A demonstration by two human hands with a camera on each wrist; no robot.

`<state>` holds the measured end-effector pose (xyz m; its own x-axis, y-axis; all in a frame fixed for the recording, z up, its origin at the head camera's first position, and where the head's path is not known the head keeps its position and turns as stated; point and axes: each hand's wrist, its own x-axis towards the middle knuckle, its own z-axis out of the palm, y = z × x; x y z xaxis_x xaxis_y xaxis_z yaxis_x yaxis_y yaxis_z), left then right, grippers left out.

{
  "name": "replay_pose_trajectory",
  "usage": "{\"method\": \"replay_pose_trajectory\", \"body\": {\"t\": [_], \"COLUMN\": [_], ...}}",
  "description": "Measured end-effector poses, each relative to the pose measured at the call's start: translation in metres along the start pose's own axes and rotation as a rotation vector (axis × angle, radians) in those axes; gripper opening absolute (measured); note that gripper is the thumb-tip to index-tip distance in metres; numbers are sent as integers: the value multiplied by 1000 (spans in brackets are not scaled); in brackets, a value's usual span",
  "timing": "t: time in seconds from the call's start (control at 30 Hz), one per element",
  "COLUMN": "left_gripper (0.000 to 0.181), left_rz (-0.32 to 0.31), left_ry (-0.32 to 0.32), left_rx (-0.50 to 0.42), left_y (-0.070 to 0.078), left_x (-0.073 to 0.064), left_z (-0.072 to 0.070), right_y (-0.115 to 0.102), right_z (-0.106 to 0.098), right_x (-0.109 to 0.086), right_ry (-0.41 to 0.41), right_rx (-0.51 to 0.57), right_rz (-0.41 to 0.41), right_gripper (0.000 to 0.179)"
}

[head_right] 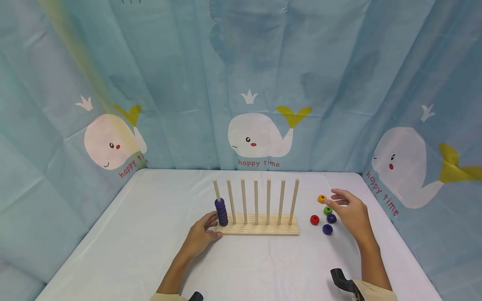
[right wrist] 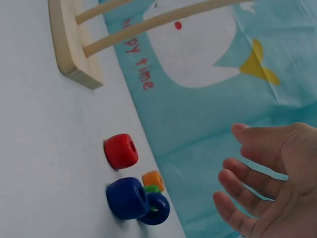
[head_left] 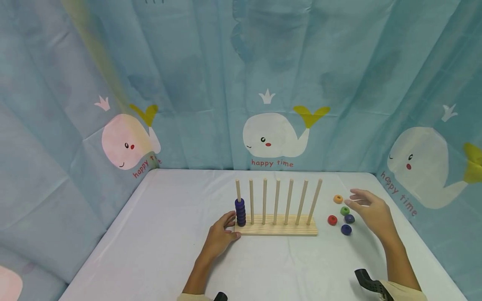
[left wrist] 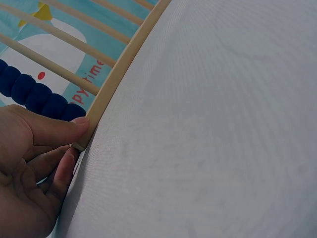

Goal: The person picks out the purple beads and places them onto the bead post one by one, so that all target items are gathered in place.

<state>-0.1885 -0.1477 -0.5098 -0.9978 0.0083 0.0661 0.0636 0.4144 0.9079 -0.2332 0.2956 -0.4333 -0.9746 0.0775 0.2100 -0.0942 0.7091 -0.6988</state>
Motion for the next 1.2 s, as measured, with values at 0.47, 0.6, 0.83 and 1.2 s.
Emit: {"method": "replay_pose_trajectory", "body": {"t": [0.47,0.6,0.83,1.2], "left_gripper": [68,68,69,68], "left_rz": [4,2,-1,16], "left_ry": [3,6,-1,2], "left_rx": [-3,-1,0,8], "left_y": [0,1,-1,-1], "left_x": [-3,-3,-1,0], "left_z": [-1,-1,-1,0], "right_y": [24,29,39,44], "right_z": [9,12,15,15], "right_x": [3,3,3,3], "right_ry": [-126,-143,-179,-232], "right_rx": [-31,-41,-77,-112], "right_rz": [82,103,138,139], "right_gripper": [67,67,65,65]}}
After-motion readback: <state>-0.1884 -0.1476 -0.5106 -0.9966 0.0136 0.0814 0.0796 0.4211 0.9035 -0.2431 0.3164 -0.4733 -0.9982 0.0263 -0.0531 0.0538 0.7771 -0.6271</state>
